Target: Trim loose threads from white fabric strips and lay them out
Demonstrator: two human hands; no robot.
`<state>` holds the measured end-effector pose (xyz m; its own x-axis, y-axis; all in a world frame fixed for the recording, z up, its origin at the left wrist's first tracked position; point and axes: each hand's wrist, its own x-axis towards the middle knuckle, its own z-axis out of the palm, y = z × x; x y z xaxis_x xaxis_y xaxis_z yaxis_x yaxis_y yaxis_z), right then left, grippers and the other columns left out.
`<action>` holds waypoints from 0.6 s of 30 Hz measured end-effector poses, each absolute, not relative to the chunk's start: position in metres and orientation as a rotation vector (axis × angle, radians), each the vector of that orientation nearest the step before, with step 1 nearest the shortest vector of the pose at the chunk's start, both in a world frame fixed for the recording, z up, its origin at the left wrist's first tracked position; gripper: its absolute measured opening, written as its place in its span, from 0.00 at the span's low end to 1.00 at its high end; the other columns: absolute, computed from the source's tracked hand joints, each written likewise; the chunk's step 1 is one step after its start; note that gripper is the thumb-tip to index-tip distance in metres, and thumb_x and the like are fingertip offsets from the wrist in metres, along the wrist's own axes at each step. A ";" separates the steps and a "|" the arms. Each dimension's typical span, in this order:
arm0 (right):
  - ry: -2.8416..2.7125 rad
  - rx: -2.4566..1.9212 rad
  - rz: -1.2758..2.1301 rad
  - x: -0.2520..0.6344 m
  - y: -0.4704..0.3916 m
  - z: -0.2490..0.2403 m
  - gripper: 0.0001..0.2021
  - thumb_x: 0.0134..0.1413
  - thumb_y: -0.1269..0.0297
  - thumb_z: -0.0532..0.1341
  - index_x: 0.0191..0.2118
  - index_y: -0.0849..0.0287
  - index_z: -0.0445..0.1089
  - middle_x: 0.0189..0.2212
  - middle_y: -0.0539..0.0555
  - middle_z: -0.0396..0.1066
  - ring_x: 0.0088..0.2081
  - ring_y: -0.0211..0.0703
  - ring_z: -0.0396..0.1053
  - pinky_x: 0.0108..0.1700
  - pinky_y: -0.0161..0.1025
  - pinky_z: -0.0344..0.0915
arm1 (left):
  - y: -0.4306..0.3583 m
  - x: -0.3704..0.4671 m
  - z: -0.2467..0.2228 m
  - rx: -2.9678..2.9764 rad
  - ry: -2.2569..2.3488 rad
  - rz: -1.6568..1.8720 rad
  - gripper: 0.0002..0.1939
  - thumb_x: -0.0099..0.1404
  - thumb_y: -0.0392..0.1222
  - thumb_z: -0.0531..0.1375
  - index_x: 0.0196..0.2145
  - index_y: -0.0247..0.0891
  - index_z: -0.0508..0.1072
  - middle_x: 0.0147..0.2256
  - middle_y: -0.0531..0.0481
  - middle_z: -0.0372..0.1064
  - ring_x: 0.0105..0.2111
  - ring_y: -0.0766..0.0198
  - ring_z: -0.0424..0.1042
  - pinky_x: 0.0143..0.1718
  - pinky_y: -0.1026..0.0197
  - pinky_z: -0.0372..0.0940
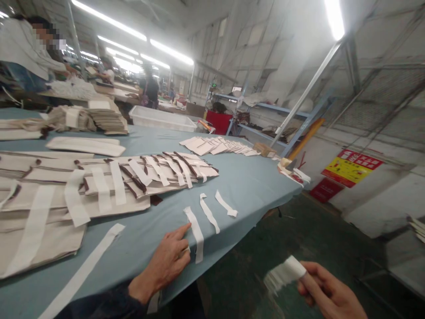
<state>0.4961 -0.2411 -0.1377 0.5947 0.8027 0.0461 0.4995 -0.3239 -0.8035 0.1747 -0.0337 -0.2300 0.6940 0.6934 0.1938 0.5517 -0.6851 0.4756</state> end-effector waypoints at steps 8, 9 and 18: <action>-1.347 -1.584 0.661 0.405 -0.120 -0.058 0.24 0.54 0.40 0.63 0.36 0.61 0.71 0.24 0.53 0.74 0.20 0.35 0.64 0.24 0.33 0.62 | -0.042 0.163 -0.238 2.387 1.060 0.657 0.11 0.68 0.33 0.54 0.27 0.39 0.70 0.64 0.35 0.65 0.63 0.48 0.67 0.60 0.46 0.67; -1.349 -1.532 0.692 0.397 -0.101 -0.057 0.24 0.53 0.41 0.64 0.35 0.61 0.71 0.25 0.54 0.75 0.20 0.34 0.64 0.24 0.32 0.60 | -0.045 0.160 -0.239 2.378 1.061 0.685 0.11 0.68 0.34 0.54 0.27 0.39 0.70 0.63 0.36 0.67 0.62 0.48 0.68 0.59 0.46 0.68; -1.316 -1.301 0.914 0.337 0.018 -0.094 0.19 0.50 0.48 0.64 0.37 0.63 0.69 0.32 0.56 0.79 0.20 0.31 0.62 0.23 0.31 0.60 | -0.086 0.141 -0.249 2.345 0.922 1.012 0.08 0.62 0.30 0.56 0.28 0.41 0.68 0.56 0.42 0.73 0.58 0.52 0.71 0.58 0.52 0.71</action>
